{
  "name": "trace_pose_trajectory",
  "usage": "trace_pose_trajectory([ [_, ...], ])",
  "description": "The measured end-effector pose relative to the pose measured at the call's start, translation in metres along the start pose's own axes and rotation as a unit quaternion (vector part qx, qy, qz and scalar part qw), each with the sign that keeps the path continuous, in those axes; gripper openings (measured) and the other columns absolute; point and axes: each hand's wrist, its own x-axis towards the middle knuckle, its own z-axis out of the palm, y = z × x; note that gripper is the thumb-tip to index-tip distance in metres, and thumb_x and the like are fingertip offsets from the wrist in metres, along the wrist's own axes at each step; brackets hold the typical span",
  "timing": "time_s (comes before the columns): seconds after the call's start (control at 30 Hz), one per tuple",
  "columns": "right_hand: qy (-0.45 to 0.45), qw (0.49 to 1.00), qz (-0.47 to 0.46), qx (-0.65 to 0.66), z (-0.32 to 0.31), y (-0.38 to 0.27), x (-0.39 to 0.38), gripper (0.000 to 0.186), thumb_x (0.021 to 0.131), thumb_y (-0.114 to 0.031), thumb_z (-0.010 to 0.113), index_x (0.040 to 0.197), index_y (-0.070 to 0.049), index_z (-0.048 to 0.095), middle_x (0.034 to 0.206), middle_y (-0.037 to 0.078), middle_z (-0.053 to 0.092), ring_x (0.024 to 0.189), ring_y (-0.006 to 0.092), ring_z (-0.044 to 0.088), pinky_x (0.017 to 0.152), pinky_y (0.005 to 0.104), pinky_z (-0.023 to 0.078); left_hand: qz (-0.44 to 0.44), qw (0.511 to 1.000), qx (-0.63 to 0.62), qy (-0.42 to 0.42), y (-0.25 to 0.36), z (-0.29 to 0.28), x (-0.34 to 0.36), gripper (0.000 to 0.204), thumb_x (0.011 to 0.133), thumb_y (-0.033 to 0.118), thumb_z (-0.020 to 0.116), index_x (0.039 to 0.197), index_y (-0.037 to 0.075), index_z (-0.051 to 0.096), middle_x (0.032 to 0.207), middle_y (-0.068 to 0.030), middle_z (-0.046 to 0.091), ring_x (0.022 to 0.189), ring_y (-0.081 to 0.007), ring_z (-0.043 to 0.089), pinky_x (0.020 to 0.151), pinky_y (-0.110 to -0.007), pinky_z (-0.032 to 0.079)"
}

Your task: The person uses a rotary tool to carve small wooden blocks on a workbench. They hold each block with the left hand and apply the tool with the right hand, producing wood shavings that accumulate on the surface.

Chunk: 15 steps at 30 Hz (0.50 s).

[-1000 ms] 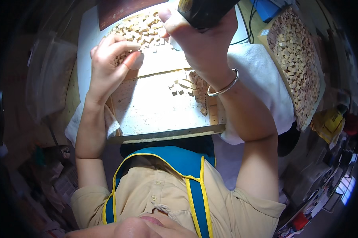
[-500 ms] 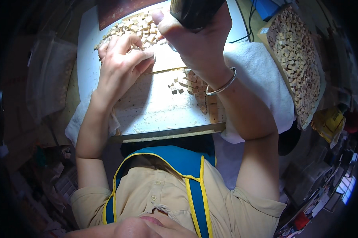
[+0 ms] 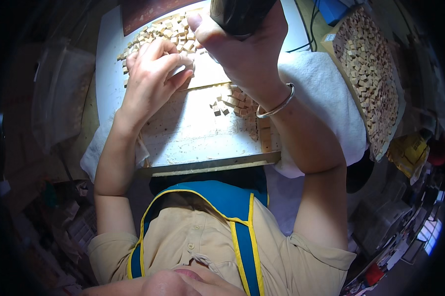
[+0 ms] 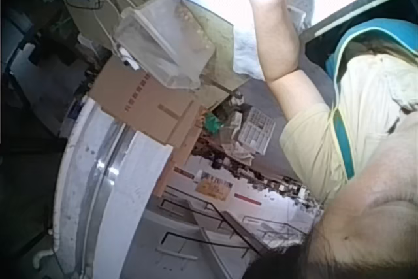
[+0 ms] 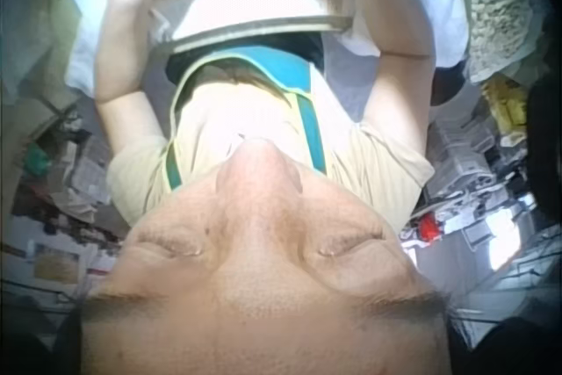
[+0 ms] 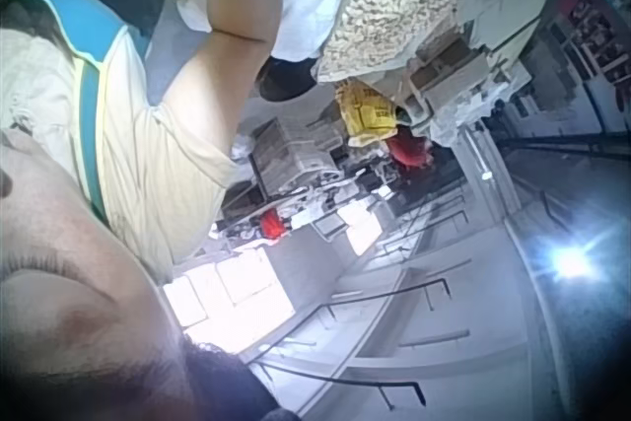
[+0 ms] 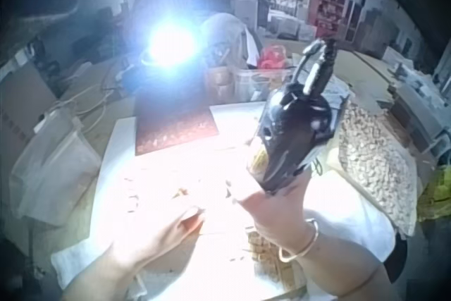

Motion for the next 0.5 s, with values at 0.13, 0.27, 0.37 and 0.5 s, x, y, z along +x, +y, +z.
trace_pose_trajectory([
  [0.13, -0.018, 1.000, -0.013, -0.009, -0.001, 0.001, 0.001, 0.039, 0.084, 0.003, 0.078, 0.119, 0.000, 0.060, 0.103, 0.004, 0.068, 0.087, 0.0118, 0.068, 0.076, 0.0286, 0.057, -0.013, 1.000, -0.004, -0.008, 0.001, -0.001, 0.002, 0.019, 0.075, 0.018, 0.088, 0.087, 0.013, 0.073, 0.100, -0.0024, 0.062, 0.100, -0.0214, 0.060, 0.087, -0.043, 0.034],
  [0.27, -0.022, 0.997, -0.066, -0.030, 0.000, 0.006, 0.003, 0.040, 0.082, 0.005, 0.079, 0.117, -0.001, 0.061, 0.103, 0.004, 0.068, 0.090, 0.0120, 0.067, 0.079, 0.0292, 0.056, 0.003, 1.000, -0.005, -0.001, 0.003, -0.004, 0.001, 0.021, 0.073, 0.016, 0.087, 0.083, 0.011, 0.069, 0.097, -0.0025, 0.062, 0.099, -0.0223, 0.061, 0.087, -0.042, 0.035],
  [0.37, -0.044, 0.996, -0.070, -0.038, -0.006, 0.007, 0.003, 0.042, 0.080, 0.005, 0.080, 0.116, -0.001, 0.061, 0.102, 0.003, 0.067, 0.089, 0.0122, 0.066, 0.080, 0.0292, 0.055, 0.007, 1.000, -0.009, 0.003, 0.001, -0.004, 0.001, 0.021, 0.072, 0.015, 0.087, 0.083, 0.012, 0.069, 0.095, -0.0012, 0.062, 0.098, -0.0216, 0.061, 0.086, -0.042, 0.034],
  [0.5, -0.059, 0.992, -0.110, -0.014, -0.011, 0.017, 0.004, 0.045, 0.077, 0.006, 0.082, 0.116, -0.002, 0.060, 0.102, 0.003, 0.066, 0.089, 0.0123, 0.065, 0.080, 0.0287, 0.054, -0.014, 1.000, -0.024, 0.007, 0.001, -0.002, 0.000, 0.021, 0.073, 0.019, 0.087, 0.084, 0.013, 0.070, 0.096, -0.0010, 0.062, 0.099, -0.0214, 0.060, 0.087, -0.041, 0.033],
])
